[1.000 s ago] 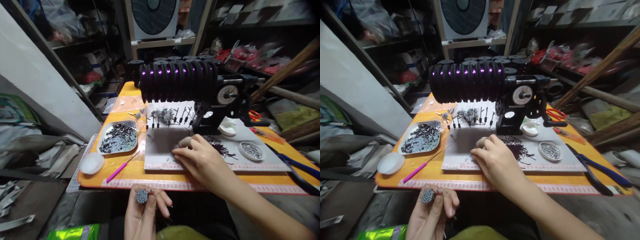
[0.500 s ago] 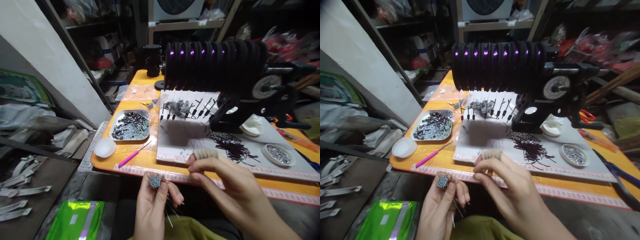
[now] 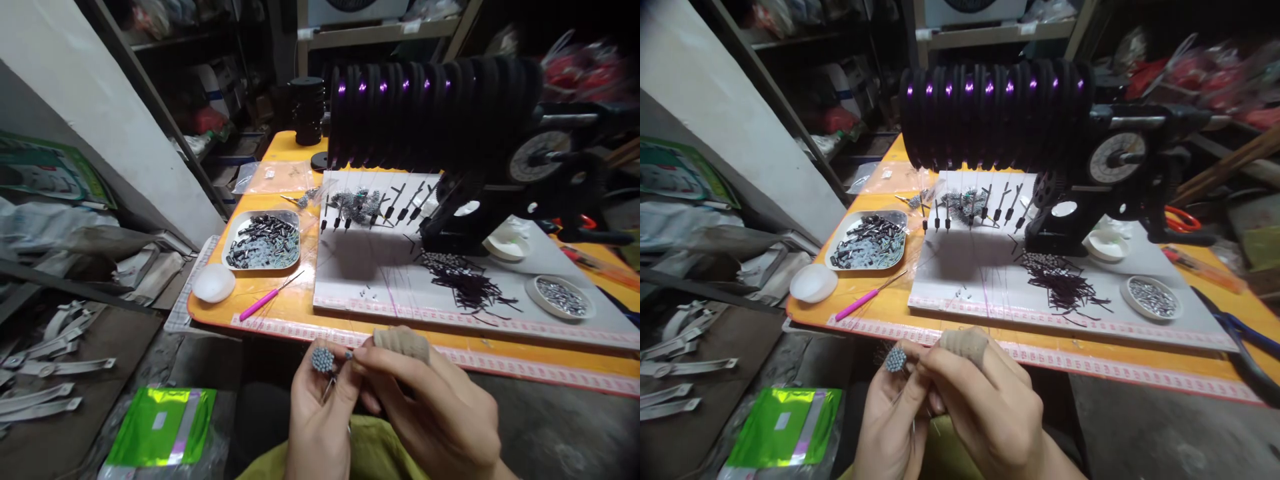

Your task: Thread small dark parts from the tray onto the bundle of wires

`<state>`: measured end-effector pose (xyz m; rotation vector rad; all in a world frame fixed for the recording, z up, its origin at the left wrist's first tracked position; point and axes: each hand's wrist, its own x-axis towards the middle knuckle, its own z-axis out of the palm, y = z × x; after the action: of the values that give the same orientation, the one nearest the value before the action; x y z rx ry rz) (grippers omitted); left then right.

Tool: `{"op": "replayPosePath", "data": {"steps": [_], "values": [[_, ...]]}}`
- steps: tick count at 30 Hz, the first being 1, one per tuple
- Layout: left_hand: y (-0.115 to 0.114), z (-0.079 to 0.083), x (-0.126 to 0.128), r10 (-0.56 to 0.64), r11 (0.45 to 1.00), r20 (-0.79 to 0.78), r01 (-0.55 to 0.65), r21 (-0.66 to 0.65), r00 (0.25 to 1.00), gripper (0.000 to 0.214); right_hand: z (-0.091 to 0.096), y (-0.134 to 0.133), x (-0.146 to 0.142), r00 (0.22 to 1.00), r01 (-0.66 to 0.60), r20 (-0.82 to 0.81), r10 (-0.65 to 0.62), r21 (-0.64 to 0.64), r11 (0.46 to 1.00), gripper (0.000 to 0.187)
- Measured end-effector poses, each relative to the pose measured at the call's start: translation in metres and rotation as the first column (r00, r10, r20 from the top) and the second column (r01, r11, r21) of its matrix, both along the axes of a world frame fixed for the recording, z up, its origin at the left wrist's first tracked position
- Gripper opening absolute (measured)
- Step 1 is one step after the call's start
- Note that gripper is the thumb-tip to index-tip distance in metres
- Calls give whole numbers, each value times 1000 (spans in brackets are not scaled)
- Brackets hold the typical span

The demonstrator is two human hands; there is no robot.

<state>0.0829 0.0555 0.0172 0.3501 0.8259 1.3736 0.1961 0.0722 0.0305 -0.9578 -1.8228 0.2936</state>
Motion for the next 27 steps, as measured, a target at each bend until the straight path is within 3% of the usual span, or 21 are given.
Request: {"op": "replayPosePath", "data": {"steps": [3, 7, 12, 16, 22, 27], "values": [[-1, 2, 3, 63, 997, 48, -60, -46, 997, 20, 0, -6, -2, 998, 32, -52, -33, -7, 999, 34], [-2, 1, 1, 80, 997, -29, -80, -12, 996, 18, -7, -13, -2, 978, 43, -193, -82, -198, 979, 38], [-1, -2, -9, 91, 989, -147, -73, 125, 985, 12, -7, -12, 7, 966, -13, -246, -84, -369, 929, 19], [-2, 1, -12, 89, 987, -295, -44, 156, 951, 12, -1, -10, 12, 917, -126, -389, -94, -504, 854, 12], [-3, 11, -10, 112, 988, -419, -55, 148, 901, 13, 4, -13, 5, 810, -298, -580, -87, -535, 791, 16], [-2, 12, -11, 191, 972, -539, -83, 218, 820, 16, 8, -15, 0, 775, -315, -615, -145, -575, 755, 17]]}}
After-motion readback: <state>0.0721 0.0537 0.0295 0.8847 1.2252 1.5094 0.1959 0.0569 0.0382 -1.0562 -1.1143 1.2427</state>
